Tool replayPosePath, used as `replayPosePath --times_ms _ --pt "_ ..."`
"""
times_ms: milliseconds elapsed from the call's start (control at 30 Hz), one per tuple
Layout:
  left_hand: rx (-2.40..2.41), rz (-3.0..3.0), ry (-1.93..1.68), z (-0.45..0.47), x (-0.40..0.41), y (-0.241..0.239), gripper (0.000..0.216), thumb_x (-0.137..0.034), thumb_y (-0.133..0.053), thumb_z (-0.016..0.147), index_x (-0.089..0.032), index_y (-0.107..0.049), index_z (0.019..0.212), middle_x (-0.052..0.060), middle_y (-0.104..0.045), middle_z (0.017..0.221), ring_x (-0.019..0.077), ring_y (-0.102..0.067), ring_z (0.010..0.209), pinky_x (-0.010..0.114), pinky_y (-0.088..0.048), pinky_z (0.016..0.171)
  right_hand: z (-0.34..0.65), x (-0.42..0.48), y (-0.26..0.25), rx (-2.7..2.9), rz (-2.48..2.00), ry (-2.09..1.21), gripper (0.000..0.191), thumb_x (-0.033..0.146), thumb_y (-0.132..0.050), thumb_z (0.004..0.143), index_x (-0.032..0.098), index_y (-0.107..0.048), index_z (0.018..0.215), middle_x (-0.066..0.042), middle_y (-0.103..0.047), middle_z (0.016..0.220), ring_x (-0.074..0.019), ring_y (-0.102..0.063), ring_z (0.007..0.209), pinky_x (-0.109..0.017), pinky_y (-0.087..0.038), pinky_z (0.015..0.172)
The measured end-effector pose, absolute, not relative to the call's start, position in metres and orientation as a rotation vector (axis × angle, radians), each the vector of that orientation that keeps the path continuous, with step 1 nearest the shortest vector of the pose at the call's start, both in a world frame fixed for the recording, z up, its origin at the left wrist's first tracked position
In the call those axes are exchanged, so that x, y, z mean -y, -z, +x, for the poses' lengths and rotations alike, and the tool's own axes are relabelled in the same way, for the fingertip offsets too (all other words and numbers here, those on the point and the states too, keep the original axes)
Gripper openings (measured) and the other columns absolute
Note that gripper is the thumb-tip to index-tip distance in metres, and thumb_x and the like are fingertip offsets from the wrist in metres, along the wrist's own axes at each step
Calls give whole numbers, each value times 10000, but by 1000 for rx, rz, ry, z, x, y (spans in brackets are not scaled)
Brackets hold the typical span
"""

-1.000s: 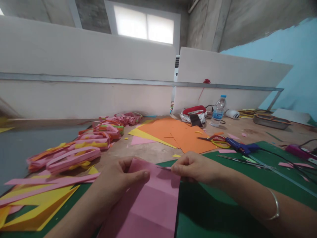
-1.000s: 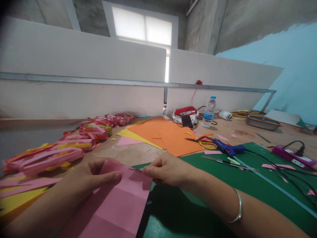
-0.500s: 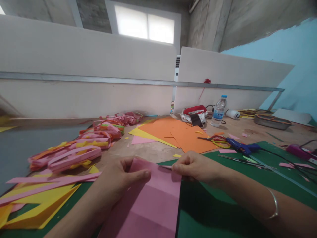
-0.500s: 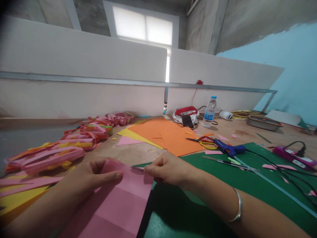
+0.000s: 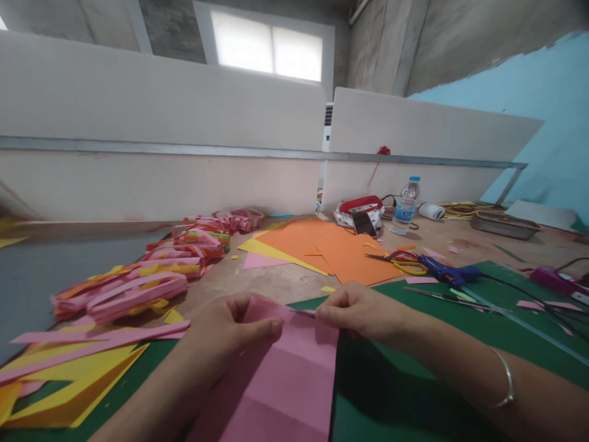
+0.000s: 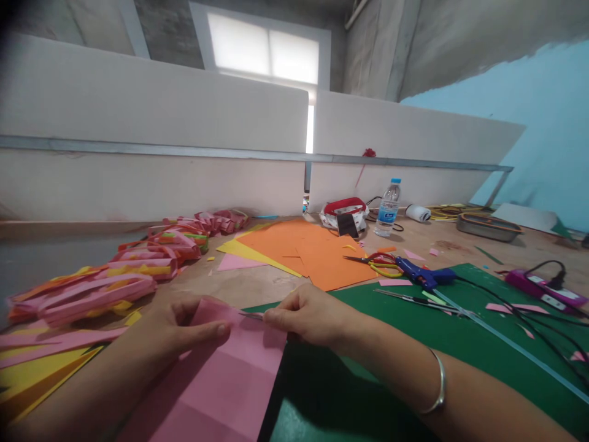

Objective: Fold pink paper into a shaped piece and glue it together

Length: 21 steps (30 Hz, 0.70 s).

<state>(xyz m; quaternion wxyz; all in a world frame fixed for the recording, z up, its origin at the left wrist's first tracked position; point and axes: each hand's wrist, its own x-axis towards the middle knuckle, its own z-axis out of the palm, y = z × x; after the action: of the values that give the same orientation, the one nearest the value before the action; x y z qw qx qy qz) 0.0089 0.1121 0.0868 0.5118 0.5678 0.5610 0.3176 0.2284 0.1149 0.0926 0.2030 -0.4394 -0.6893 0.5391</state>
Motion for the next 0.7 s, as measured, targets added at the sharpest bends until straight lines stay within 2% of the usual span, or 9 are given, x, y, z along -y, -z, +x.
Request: replayPosePath --times_ms 167,300,500,700 --pt "-1324 1295 -769 11 -110 -90 254 -324 -714 591 -168 -680 789 55 -732 679 252 -676 646 301 -503 548 228 -115 -92 1916 -1252 -1486 406 423 -525 825 143 -490 534 66 -304 497 -52 -249 447 -222 -175 419" --pt "-1328 1320 -770 11 -109 -91 203 -305 -704 597 -159 -683 737 58 -729 664 235 -663 595 300 -492 527 228 -115 -92 1914 -1238 -1484 401 388 -530 822 146 -461 510 65 -298 493 -52 -242 448 -229 -166 418" --pt "-1323 1292 -774 12 -108 -91 211 -291 -702 585 -156 -680 745 60 -723 656 238 -661 595 308 -491 534 227 -115 -89 1890 -1244 -1508 401 415 -524 825 150 -464 530 62 -301 501 -56 -239 450 -236 -158 422" --pt "-1393 1368 -752 14 -107 -89 213 -310 -691 595 -158 -681 744 71 -724 668 247 -663 620 304 -484 531 226 -114 -92 1922 -1246 -1489 490 470 -594 770 167 -325 493 74 -224 506 -55 -195 466 -240 -142 435"
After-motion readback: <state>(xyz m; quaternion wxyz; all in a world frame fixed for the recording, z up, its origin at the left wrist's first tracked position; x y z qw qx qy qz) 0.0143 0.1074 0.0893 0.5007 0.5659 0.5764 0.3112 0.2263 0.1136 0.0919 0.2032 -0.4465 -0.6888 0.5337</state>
